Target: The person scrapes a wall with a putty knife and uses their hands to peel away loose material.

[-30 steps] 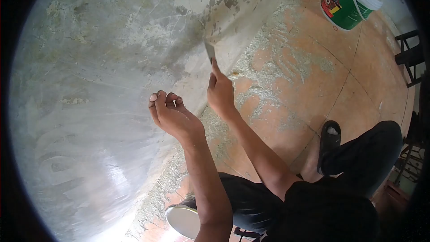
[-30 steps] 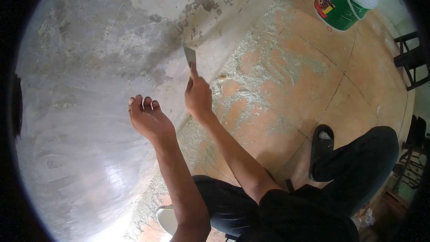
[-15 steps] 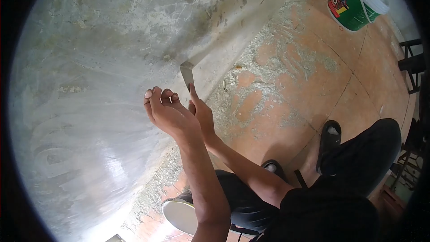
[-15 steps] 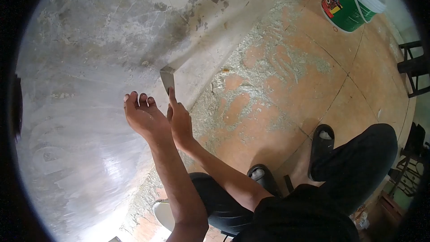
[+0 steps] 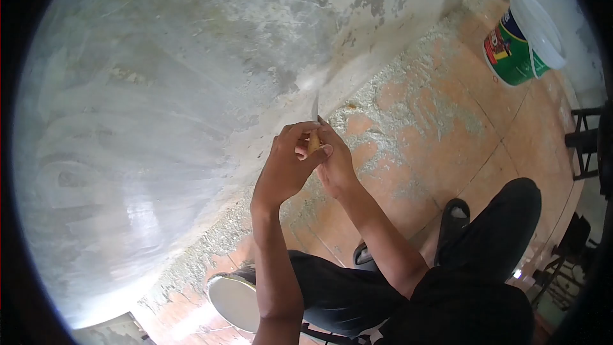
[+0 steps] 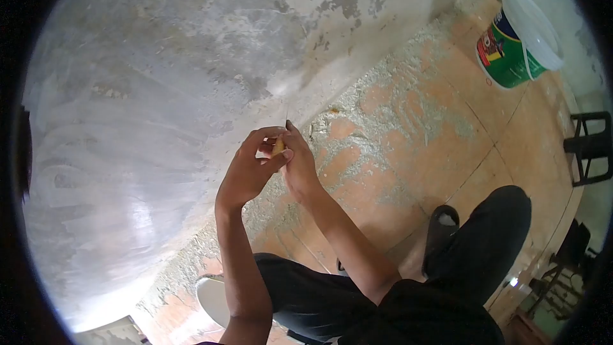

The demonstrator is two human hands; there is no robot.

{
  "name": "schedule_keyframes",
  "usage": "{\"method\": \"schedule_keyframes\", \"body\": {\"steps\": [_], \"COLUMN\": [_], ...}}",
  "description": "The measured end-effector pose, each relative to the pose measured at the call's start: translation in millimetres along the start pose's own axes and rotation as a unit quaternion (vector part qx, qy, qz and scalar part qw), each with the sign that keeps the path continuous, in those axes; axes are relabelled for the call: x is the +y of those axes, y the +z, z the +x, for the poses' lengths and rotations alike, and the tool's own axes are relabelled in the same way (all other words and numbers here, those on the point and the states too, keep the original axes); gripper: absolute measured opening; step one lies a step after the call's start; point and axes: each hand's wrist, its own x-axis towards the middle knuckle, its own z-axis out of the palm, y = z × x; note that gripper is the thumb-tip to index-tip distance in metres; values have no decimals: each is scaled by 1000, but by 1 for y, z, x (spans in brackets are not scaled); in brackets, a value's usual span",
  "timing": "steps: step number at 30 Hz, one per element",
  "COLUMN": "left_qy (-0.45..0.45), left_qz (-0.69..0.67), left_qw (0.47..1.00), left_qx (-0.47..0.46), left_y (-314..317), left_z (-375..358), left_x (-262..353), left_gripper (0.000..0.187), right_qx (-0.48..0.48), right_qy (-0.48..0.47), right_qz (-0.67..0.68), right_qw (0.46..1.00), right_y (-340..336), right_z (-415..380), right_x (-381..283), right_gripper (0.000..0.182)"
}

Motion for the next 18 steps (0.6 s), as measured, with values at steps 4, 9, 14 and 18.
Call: {"method": "schedule_keyframes", "body": {"steps": [4,9,14,18], "left_qy": [-7,-77,-81,-37], "left_qz": [-23,67,149,172], "left_qw": [1000,994,982,981], "left_qx": [20,46,77,86], "left_y": [-8,-6,0,17], "left_z": [-8,-21,-35,-49], "left_x": [1,10,35,65], "left_gripper": [35,30,36,46], "right_qx": [-14,-98,-185,-292], "right_qy": [-89,-252,-422,-308], "right_qz": [-299,-615,-662,-554], "right_qw": [950,741,591,716], "right_y": [-12,-24,-17,-35], "right_z": [-2,-14,-33,-40], "right_x": [-3,-5,-30,-39], "right_gripper": [41,47,67,66]}}
